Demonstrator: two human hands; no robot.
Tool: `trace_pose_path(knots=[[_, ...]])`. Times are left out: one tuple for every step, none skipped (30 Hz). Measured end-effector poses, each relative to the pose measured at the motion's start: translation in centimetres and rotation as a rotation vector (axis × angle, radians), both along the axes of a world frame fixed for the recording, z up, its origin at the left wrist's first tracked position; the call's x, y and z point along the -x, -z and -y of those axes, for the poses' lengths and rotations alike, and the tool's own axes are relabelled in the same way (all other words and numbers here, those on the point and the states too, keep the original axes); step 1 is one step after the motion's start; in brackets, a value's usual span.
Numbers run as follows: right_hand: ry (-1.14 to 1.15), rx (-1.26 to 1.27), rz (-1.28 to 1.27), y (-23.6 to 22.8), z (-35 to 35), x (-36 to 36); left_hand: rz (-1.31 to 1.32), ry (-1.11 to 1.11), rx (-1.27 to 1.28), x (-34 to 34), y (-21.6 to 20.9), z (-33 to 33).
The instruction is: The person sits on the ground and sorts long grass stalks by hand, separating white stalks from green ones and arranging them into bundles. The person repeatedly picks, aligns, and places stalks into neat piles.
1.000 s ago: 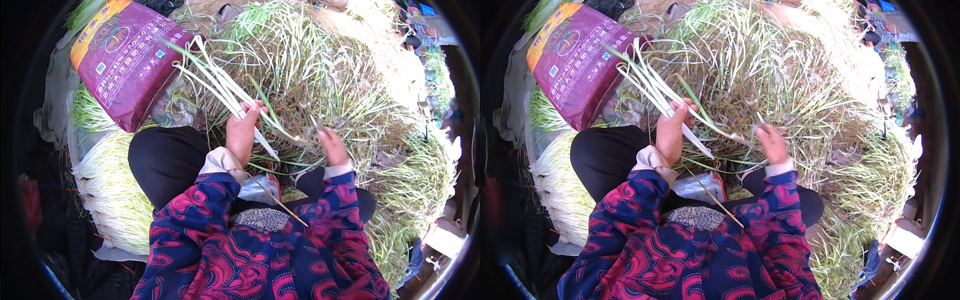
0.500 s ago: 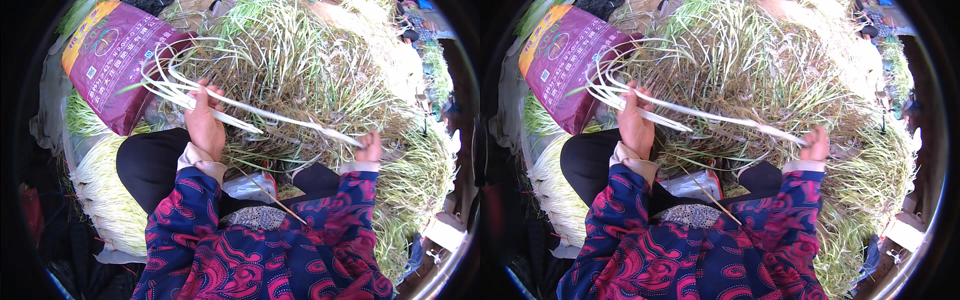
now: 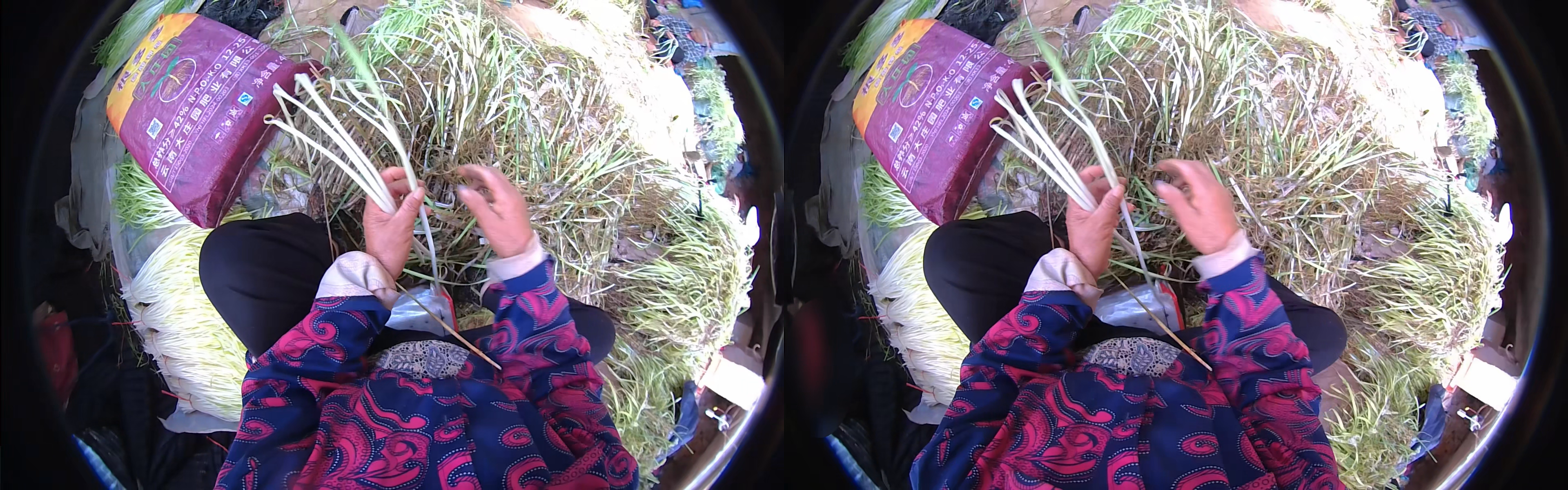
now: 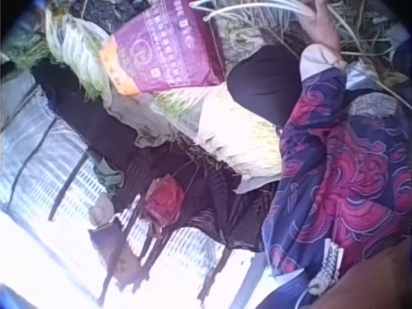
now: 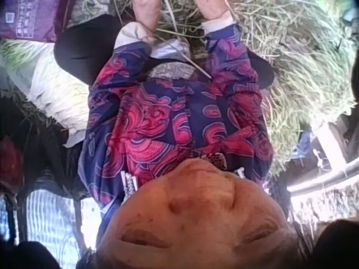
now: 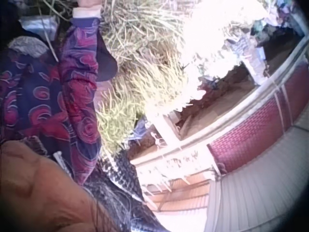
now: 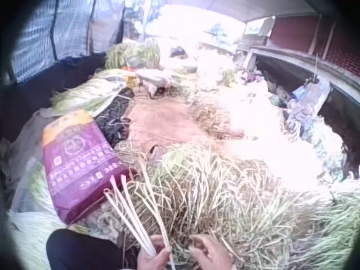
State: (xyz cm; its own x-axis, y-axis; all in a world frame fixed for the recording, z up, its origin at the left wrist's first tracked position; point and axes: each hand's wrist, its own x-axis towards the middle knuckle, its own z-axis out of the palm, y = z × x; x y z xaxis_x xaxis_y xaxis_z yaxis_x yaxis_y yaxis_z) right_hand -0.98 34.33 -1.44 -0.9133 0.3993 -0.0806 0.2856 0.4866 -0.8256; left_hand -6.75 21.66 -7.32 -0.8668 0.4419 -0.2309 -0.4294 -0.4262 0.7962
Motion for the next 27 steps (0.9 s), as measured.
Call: trace_pose_path(knots=[[-0.04,-0.062,-0.057,0.2,0.9,1.1,0.004,0.046,-0.02,-0.3,0.3,-0.2],[-0.072,-0.153,-0.104,0.9,1.6,2.1,-0.023,0.075,0.025,-0.6,0.0,0.1],[-0.103,-0.244,-0.152,1.4,2.0,2.8,-0.047,0.035,-0.022,-1.0,0.2,0.1],[-0.04,0.003,-0.16,1.3,2.4,2.9,0.027,0.098,0.034,-1.1,0.3,0.5],[0.024,0.242,-0.159,1.1,2.8,2.9,0.106,0.162,0.082,-0.9,0.4,0.7],[0.09,0.481,-0.156,0.5,3.3,3.0,0.094,0.165,0.085,-0.9,0.0,0.5],[0.111,0.351,-0.117,-0.7,3.4,2.7,0.086,0.188,0.069,-0.6,-0.2,0.3],[0.04,0.471,-0.196,-1.2,3.7,2.2,0.048,0.153,0.065,-0.2,-0.6,0.4],[-0.028,0.598,-0.27,-1.3,3.8,1.5,0.015,0.118,0.067,0.2,-0.9,0.4],[-0.124,0.508,-0.106,-1.0,2.9,-0.1,0.043,0.049,0.1,1.0,-0.8,0.5],[-0.197,0.407,-0.142,-1.0,3.5,-1.0,0.068,-0.013,0.132,1.8,-0.9,0.8],[-0.332,0.322,-0.034,-0.8,3.1,-2.1,0.086,-0.08,0.135,2.6,-1.1,0.8],[-0.467,0.237,0.075,-0.5,2.3,-3.4,0.08,-0.148,0.157,3.3,-0.5,0.9],[-0.538,0.1,0.172,-0.3,1.8,-4.7,0.086,-0.223,0.154,3.9,-0.7,1.1],[-0.616,-0.035,0.26,0.5,1.1,-6.0,0.084,-0.307,0.157,4.5,-0.9,1.7],[-0.631,-0.172,0.378,1.5,-0.4,-7.8,0.078,-0.345,0.135,4.9,-0.8,1.4],[-0.612,-0.253,0.642,2.2,-2.0,-9.3,0.069,-0.397,0.124,5.3,-0.9,1.8],[-0.566,-0.289,0.757,3.1,-4.1,-10.9,0.079,-0.449,0.088,5.7,-0.8,2.0],[-0.473,-0.351,0.855,4.6,-6.9,-13.5,0.052,-0.469,0.082,6.1,-1.0,2.3],[-0.47,-0.434,0.93,5.6,-9.6,-15.5,0.07,-0.505,0.045,6.7,-1.0,2.5],[-0.432,-0.499,1.279,5.5,-11.3,-16.4,0.095,-0.535,0.003,7.3,-1.1,2.6],[-0.362,-0.498,1.352,5.1,-12.1,-16.9,0.093,-0.566,-0.021,7.6,-1.5,2.7],[-0.312,-0.501,1.415,4.7,-12.5,-16.5,0.069,-0.572,-0.047,8.0,-1.5,3.3],[-0.241,-0.477,1.178,4.7,-12.5,-16.1,0.079,-0.551,-0.063,8.0,-1.8,3.3],[-0.168,-0.448,0.941,4.9,-12.2,-15.6,0.09,-0.527,-0.08,7.9,-2.1,3.2],[-0.096,-0.419,0.71,5.1,-11.8,-15.0,0.102,-0.505,-0.072,7.5,-2.0,2.8],[0.01,-0.251,0.472,4.1,-9.7,-13.1,0.114,-0.477,-0.065,7.0,-2.0,2.4]])
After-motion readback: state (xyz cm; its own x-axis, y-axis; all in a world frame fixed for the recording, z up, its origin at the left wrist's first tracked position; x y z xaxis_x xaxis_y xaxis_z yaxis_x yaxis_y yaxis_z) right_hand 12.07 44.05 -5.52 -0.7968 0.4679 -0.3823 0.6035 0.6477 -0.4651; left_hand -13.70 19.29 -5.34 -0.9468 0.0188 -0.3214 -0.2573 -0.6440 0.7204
